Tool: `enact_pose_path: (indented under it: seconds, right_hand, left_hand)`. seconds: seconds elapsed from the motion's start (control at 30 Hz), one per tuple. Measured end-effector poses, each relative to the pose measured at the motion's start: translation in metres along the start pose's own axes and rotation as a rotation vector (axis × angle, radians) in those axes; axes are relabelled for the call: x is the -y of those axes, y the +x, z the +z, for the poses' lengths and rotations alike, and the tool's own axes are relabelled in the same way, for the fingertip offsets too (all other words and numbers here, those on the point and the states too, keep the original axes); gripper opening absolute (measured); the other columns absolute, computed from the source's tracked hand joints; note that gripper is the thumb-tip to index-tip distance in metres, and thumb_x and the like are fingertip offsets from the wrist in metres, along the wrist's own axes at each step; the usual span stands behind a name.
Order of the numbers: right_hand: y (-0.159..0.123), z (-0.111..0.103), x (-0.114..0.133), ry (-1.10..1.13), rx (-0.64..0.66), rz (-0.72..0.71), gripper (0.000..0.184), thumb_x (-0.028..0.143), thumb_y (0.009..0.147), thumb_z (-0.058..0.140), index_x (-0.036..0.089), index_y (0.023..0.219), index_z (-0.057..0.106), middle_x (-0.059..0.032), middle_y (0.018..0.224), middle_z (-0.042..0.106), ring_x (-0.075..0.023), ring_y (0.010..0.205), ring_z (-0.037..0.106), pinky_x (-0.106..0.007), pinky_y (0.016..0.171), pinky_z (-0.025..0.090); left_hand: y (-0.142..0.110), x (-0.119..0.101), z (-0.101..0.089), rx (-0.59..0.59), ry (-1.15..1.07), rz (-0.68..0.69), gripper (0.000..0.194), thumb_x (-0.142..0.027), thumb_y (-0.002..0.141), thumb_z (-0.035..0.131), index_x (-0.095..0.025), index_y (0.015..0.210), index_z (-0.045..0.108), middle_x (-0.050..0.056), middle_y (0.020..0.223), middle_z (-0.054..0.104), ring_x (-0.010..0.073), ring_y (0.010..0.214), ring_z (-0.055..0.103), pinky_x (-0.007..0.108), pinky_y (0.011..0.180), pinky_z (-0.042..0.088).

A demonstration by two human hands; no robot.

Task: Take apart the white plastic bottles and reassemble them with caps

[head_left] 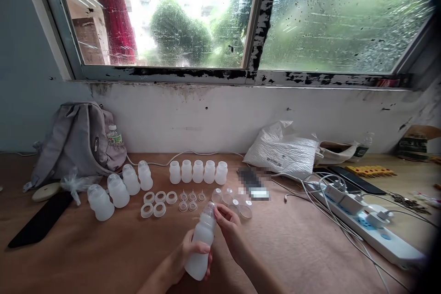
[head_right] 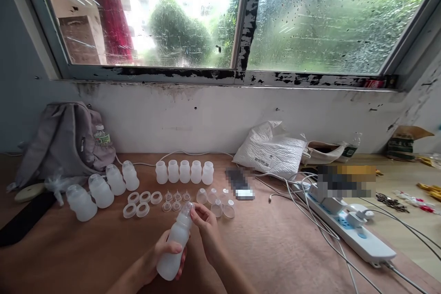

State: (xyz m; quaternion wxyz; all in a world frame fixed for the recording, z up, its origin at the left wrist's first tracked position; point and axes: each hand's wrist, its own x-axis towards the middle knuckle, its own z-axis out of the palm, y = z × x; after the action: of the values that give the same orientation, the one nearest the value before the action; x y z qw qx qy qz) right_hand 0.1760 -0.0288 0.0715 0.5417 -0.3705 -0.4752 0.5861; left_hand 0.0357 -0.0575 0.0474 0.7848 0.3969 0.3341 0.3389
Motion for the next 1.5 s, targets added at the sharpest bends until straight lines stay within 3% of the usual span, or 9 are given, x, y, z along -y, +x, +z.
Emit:
enact_pose_path:
  seconds: [0.3, 0.53, 0.7, 0.8, 0.93, 1.03, 1.13, 1.27, 1.5]
  right_hand:
    - [0.000, -0.001, 0.001, 0.039, 0.011, 0.084, 0.020, 0.034, 0.069, 0.065, 0.016, 0.077, 0.060, -0.0016, 0.070, 0.057, -0.0125, 0.065, 0.050, -0.022, 0.057, 0.040]
    - [-0.004, 0.000, 0.003, 0.236, 0.152, 0.134, 0.027, 0.037, 0.072, 0.060, 0.017, 0.090, 0.058, -0.0072, 0.083, 0.061, -0.0146, 0.057, 0.051, -0.021, 0.035, 0.033]
    - [-0.006, 0.001, 0.008, 0.218, 0.194, 0.088, 0.029, 0.032, 0.071, 0.063, 0.017, 0.095, 0.058, -0.0088, 0.089, 0.063, -0.0197, 0.075, 0.057, -0.029, 0.057, 0.045]
    - [0.002, -0.013, 0.011, 0.242, 0.092, 0.009, 0.031, 0.037, 0.069, 0.064, 0.018, 0.093, 0.059, -0.0078, 0.089, 0.065, -0.0217, 0.087, 0.057, -0.035, 0.078, 0.042]
    - [0.015, -0.041, 0.020, 0.125, -0.218, -0.185, 0.032, 0.043, 0.071, 0.060, 0.020, 0.093, 0.057, -0.0062, 0.092, 0.064, -0.0218, 0.092, 0.056, -0.039, 0.085, 0.038]
    - [0.018, -0.051, 0.022, -0.145, -0.297, -0.292, 0.038, 0.037, 0.074, 0.058, 0.024, 0.109, 0.046, -0.0066, 0.100, 0.062, -0.0212, 0.095, 0.055, -0.040, 0.084, 0.039]
    - [0.018, -0.052, 0.016, -0.554, -0.330, -0.449, 0.033, 0.037, 0.075, 0.056, 0.024, 0.104, 0.050, -0.0082, 0.110, 0.055, -0.0229, 0.102, 0.050, -0.040, 0.084, 0.038]
    - [0.022, -0.053, 0.000, -1.086, -0.277, -0.533, 0.025, 0.033, 0.074, 0.056, 0.024, 0.098, 0.056, -0.0061, 0.098, 0.059, -0.0233, 0.096, 0.050, -0.039, 0.085, 0.035]
    - [0.024, -0.056, -0.022, -1.361, -0.234, -0.479, 0.026, 0.024, 0.072, 0.052, 0.022, 0.098, 0.053, -0.0062, 0.093, 0.063, -0.0239, 0.096, 0.050, -0.043, 0.086, 0.026]
  left_hand:
    - [0.000, 0.005, 0.003, 0.015, 0.008, -0.019, 0.036, -0.028, 0.062, 0.056, -0.014, 0.092, 0.042, 0.001, 0.060, 0.055, 0.0125, 0.042, 0.051, 0.024, 0.038, 0.039]
    - [-0.001, 0.005, -0.012, 0.325, -0.291, -0.064, 0.037, -0.028, 0.067, 0.045, -0.014, 0.101, 0.046, 0.001, 0.060, 0.053, 0.0134, 0.041, 0.053, 0.023, 0.037, 0.039]
    - [0.002, 0.010, -0.029, 0.568, -0.472, -0.182, 0.040, -0.033, 0.065, 0.046, -0.014, 0.100, 0.049, -0.001, 0.055, 0.052, 0.0130, 0.038, 0.052, 0.021, 0.034, 0.037]
    - [0.004, 0.017, -0.039, 0.770, -0.541, -0.246, 0.044, -0.040, 0.063, 0.048, -0.014, 0.098, 0.051, -0.002, 0.048, 0.051, 0.0129, 0.031, 0.048, 0.020, 0.030, 0.032]
    - [0.001, 0.016, -0.045, 0.959, -0.361, -0.347, 0.049, -0.034, 0.058, 0.057, -0.010, 0.100, 0.051, 0.003, 0.050, 0.057, 0.0190, 0.035, 0.054, 0.021, 0.029, 0.030]
    - [-0.001, 0.008, -0.043, 0.839, -0.350, -0.300, 0.048, -0.032, 0.060, 0.056, -0.011, 0.102, 0.049, 0.003, 0.055, 0.058, 0.0172, 0.039, 0.055, 0.020, 0.031, 0.031]
    - [-0.001, 0.003, -0.040, 0.696, -0.381, -0.197, 0.043, -0.033, 0.065, 0.054, -0.011, 0.101, 0.048, 0.001, 0.057, 0.054, 0.0147, 0.041, 0.054, 0.020, 0.034, 0.034]
    - [0.000, 0.003, -0.036, 0.456, -0.383, -0.019, 0.038, -0.035, 0.071, 0.048, -0.014, 0.103, 0.047, 0.001, 0.062, 0.051, 0.0122, 0.045, 0.053, 0.021, 0.037, 0.039]
    - [0.002, -0.003, -0.025, 0.120, -0.334, 0.115, 0.032, -0.035, 0.077, 0.045, -0.017, 0.102, 0.047, 0.000, 0.067, 0.049, 0.0107, 0.050, 0.050, 0.022, 0.045, 0.039]
